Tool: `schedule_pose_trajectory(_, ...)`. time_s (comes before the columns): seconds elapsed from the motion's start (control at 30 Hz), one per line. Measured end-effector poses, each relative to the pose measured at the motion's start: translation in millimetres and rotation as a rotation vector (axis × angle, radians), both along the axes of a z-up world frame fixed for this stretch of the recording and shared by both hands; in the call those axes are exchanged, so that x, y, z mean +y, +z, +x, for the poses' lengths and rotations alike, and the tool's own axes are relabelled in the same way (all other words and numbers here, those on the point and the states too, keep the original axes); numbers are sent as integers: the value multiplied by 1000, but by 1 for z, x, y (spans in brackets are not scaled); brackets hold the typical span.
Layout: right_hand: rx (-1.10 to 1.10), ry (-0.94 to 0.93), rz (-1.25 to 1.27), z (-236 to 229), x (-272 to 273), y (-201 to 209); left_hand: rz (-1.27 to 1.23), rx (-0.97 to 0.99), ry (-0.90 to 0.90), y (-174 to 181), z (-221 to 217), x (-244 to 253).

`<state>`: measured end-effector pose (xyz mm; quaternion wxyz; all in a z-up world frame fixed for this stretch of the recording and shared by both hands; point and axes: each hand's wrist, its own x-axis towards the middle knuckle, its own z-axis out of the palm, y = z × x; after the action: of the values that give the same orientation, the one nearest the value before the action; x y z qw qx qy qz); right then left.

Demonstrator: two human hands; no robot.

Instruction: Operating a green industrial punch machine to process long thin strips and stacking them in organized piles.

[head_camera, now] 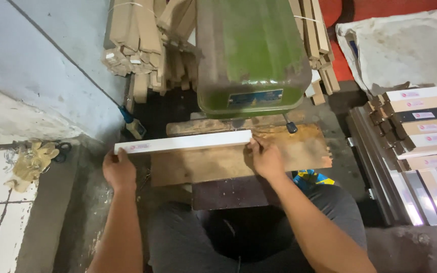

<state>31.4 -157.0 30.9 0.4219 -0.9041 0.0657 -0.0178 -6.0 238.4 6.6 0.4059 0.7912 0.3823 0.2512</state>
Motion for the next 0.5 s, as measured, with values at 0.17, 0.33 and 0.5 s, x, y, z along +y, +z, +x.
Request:
schedule_pose_trajectory(0.17,64,30,90,3,19,11,36,41,25,5,-5,19)
schedule_pose_trajectory(0.33,78,25,65,6,22,19,-22,38,-32,28,-7,6)
schedule_pose_trajectory(0.5,101,27,213,8,14,19,27,34,-52,32,-8,-3)
